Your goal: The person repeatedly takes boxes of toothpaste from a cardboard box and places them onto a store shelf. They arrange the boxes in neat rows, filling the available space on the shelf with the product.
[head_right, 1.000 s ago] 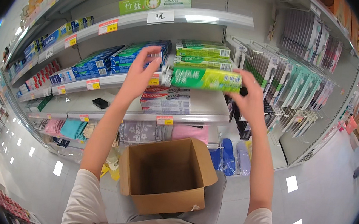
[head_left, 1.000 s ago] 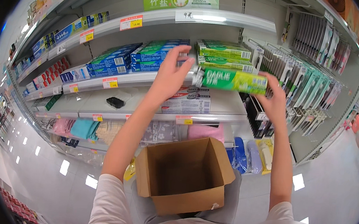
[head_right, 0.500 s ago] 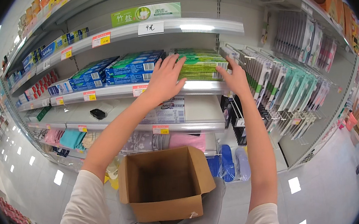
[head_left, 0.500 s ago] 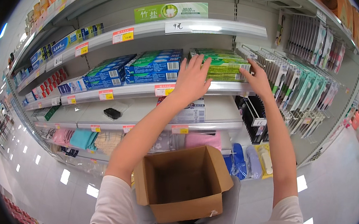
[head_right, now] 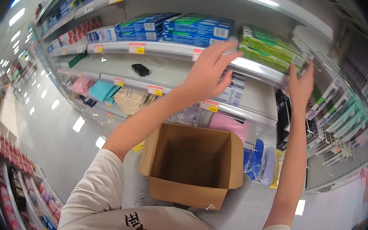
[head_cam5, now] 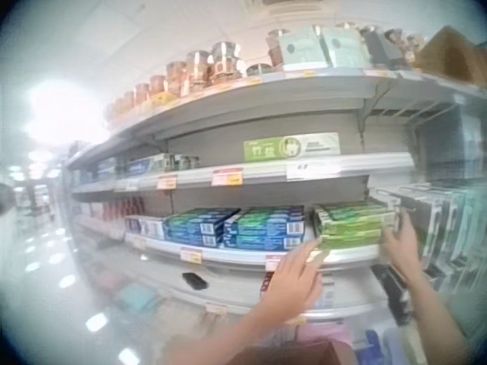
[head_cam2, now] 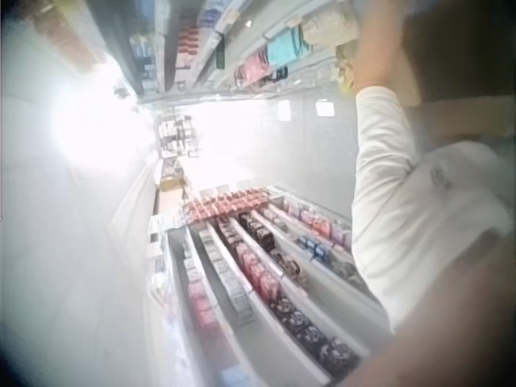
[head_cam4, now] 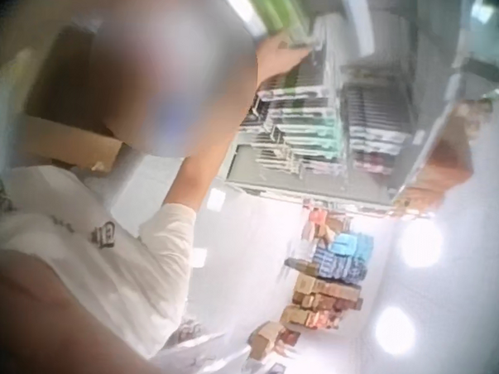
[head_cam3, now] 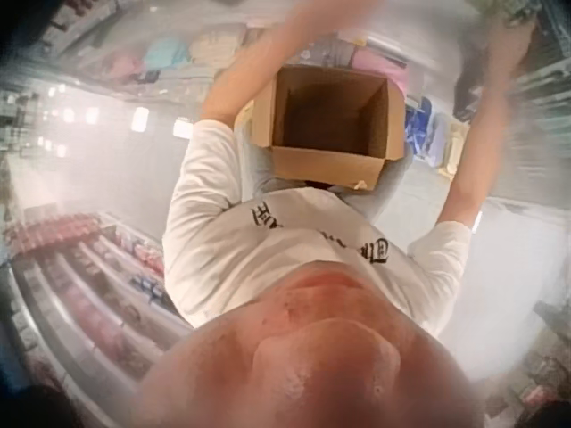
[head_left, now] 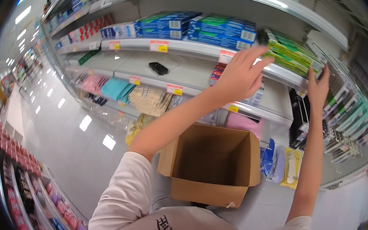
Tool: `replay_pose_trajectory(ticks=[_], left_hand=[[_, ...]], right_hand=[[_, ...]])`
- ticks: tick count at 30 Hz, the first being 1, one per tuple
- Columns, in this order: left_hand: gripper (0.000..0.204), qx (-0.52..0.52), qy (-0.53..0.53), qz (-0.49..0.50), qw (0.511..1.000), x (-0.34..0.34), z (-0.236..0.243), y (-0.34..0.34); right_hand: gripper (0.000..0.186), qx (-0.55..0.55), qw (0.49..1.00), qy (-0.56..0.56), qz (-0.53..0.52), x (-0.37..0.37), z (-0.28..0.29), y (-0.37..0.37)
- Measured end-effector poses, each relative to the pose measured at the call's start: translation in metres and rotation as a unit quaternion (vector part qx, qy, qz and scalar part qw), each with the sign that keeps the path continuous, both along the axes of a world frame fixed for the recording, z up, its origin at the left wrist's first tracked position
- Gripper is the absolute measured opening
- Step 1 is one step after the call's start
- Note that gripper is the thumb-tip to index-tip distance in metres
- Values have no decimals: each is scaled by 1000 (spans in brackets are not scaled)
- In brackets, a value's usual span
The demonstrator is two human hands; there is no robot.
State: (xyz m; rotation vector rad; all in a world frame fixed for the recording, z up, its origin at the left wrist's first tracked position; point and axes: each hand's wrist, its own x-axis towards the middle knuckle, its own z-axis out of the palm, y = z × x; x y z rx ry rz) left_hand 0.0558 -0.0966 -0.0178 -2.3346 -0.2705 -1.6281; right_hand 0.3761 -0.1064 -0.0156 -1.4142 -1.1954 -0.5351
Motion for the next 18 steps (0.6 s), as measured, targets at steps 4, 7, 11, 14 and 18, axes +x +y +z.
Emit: replay_pose_trajectory(ticks=[4, 7, 11, 14, 18], left_hand=[[31, -10, 18, 54, 998, -86, -65, -2], [31, -114, 10, 217, 970, -149, -99, 34], [38, -145, 39, 433, 889, -223, -128, 100], [37, -190, 147, 501, 832, -261, -139, 125], [22, -195, 116, 390, 893, -266, -133, 108]], right_hand=[[47, 105, 990, 2, 97, -60, -13, -68], [29, 71, 975, 80, 193, -87, -65, -124], [20, -56, 939, 253, 226, -159, -124, -163], [19, -82, 924, 275, 254, -192, -165, -172], [25, -114, 895, 322, 287, -208, -180, -191]])
